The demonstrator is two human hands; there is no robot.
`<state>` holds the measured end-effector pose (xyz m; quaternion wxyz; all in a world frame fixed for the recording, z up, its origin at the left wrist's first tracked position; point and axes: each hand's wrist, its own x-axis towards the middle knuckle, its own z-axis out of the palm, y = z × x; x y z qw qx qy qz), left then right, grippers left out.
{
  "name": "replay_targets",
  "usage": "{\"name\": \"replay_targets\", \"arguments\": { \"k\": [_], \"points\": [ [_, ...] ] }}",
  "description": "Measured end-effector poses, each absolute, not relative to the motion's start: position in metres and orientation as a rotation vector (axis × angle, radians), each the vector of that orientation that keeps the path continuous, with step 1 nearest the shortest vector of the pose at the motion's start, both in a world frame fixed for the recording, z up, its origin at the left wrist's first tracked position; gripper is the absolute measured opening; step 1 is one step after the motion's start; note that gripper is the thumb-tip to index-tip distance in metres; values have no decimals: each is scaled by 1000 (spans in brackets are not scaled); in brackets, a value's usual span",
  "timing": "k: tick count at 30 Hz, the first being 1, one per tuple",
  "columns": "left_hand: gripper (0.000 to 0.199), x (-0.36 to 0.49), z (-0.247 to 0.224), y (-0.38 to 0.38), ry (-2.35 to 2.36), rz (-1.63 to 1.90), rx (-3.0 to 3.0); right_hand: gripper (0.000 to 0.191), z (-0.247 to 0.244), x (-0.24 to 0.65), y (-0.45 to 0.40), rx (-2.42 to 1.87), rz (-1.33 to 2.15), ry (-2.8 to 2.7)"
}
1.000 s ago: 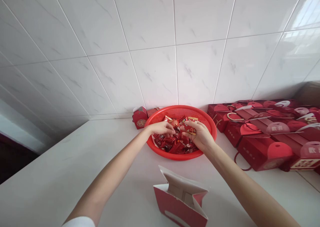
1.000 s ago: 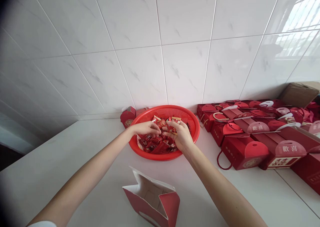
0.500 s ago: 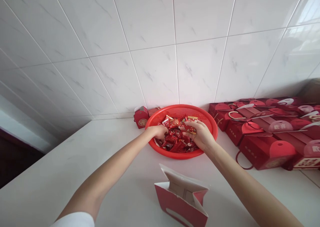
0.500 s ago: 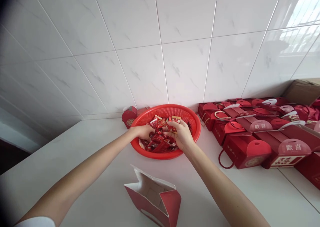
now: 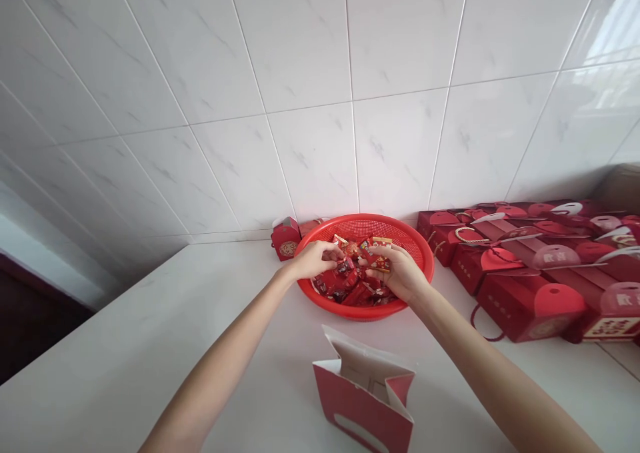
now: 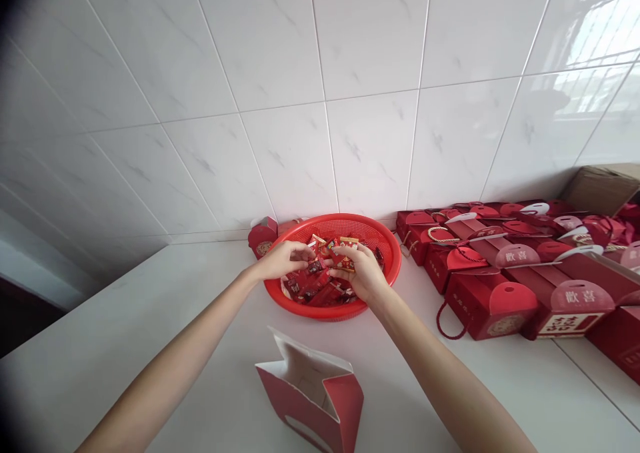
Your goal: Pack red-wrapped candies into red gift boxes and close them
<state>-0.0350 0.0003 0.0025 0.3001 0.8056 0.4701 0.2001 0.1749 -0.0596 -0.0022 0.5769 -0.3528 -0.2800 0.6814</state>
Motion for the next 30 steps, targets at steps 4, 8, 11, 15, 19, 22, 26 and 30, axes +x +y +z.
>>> {"name": "replay_targets", "arguments": {
  "k": [4,8,11,15,19,22,26,30],
  "points": [
    [29,-35,1,-17,1148,734,2051,10,-5,175,-59,-809,1593,-688],
    [28,-29,-2,-31,1087,917,1995,13,-7,175,-58,-753,1606,-731],
    [25,-23,-1,-41,1041,1043,1947,13,-5,174,-60,-739,1605,-785],
    [28,-26,12,-64,947,1090,1891,19,6,175,-67,-708,1557,-864],
    [16,-41,36,-103,787,1091,1980,28,31,183,-87,-652,1443,-992],
    [21,-49,49,-129,713,813,2069,26,54,192,-112,-637,1368,-1106],
    [16,-48,48,-144,666,579,2161,21,73,199,-144,-673,1278,-1231],
    [18,-43,40,-142,688,562,2172,17,77,202,-161,-693,1225,-1390]
  ]
}}
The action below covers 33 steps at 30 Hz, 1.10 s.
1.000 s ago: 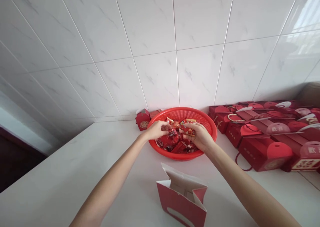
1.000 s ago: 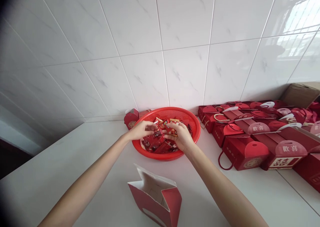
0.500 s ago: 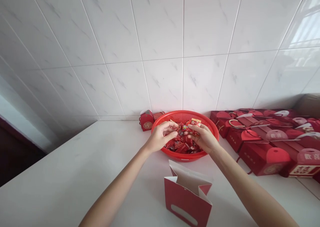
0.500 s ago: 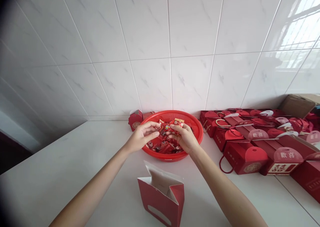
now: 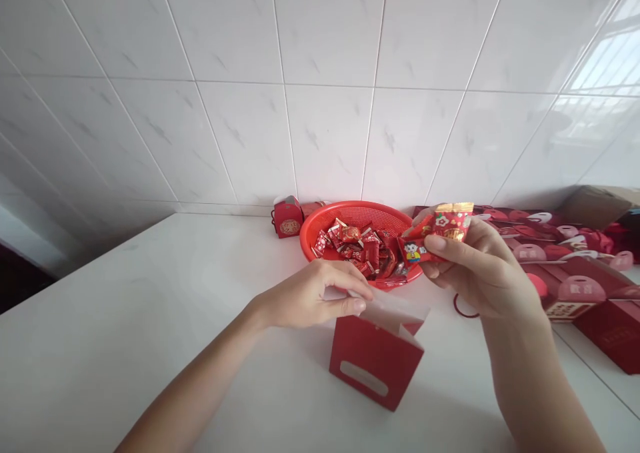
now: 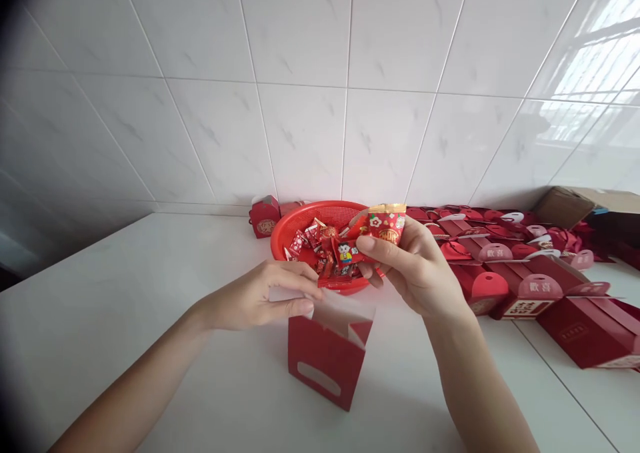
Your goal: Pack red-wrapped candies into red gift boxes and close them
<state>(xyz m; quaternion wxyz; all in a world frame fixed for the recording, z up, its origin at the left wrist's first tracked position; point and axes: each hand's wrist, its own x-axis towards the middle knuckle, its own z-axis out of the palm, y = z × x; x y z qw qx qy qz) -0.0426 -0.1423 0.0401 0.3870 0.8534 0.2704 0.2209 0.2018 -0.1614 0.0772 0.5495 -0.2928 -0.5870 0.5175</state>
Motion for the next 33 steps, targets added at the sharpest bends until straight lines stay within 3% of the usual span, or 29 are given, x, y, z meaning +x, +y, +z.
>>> {"name": "replay_targets", "arguments": {
  "k": [15,33],
  "points": [
    [47,-39,36,-139,891,550,1969,11,65,199,-161,-961,946,-2056],
    [37,-37,38,-140,786,529,1914,38,53,181,-153,-835,923,-2060]
  ]
}}
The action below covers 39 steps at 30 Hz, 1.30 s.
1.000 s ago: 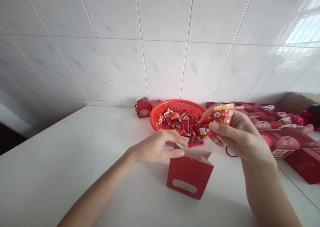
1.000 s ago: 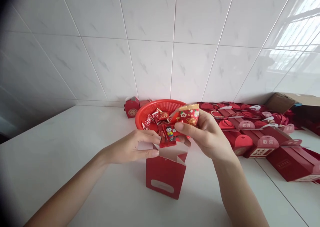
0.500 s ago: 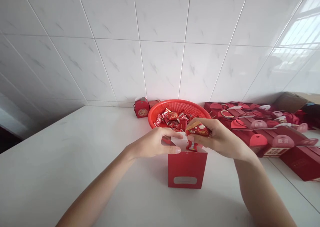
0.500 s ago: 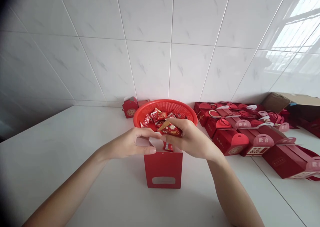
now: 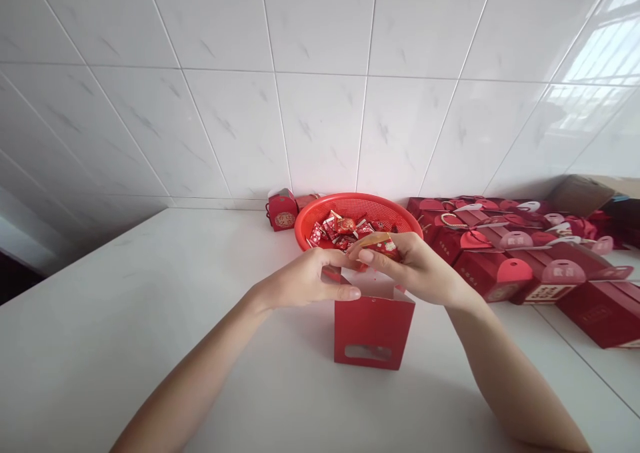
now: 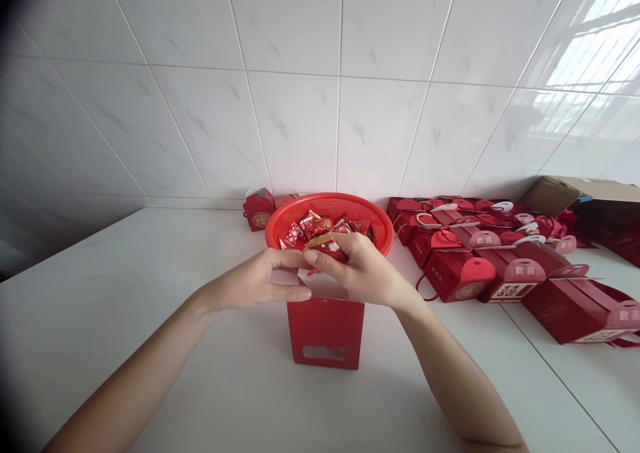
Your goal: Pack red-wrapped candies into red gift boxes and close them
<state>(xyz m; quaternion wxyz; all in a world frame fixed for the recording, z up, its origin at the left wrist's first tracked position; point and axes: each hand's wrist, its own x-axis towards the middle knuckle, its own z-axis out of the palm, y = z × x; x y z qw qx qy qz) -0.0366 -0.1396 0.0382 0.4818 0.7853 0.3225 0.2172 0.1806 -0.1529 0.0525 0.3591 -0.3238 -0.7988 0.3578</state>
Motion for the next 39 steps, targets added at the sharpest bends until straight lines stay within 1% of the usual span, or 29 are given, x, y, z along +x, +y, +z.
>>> {"name": "replay_targets", "arguments": {
  "k": [6,10,15,17,19,22,24,25,27,30,32,34,36,39],
  "points": [
    [39,-37,35,-138,779,539,1912,35,57,180,-154,-782,917,-2072],
    [34,-38,37,-137,759,532,1920,35,60,182,-153,-728,901,-2138],
    [40,-39,35,-135,862,551,1929,30,63,198,-151,-862,756,-2029],
    [38,-39,32,-132,857,571,1950,30,60,208,-152,-916,752,-1953],
    [37,-39,26,-130,849,624,1997,35,51,218,-155,-949,781,-1881],
    [33,-37,15,-127,836,780,2092,52,32,230,-164,-1007,847,-1817],
    [31,-34,6,-127,829,901,2135,59,17,233,-169,-1044,902,-1806],
    [31,-32,2,-128,826,958,2148,58,10,233,-172,-1056,922,-1805],
    [34,-27,-5,-129,829,1074,2168,49,-3,230,-174,-1072,917,-1804],
    [48,-24,-11,-129,879,1204,2180,35,-16,223,-175,-1077,818,-1773],
    [57,-24,-12,-128,913,1163,2172,32,-22,219,-173,-1086,725,-1732],
    [60,-26,-12,-127,909,1038,2183,35,-27,217,-172,-1103,638,-1693],
    [52,-28,-11,-126,874,945,2217,35,-32,216,-170,-1107,601,-1664],
    [31,-27,-11,-127,823,963,2249,35,-34,214,-171,-1081,640,-1653]
  ]
}}
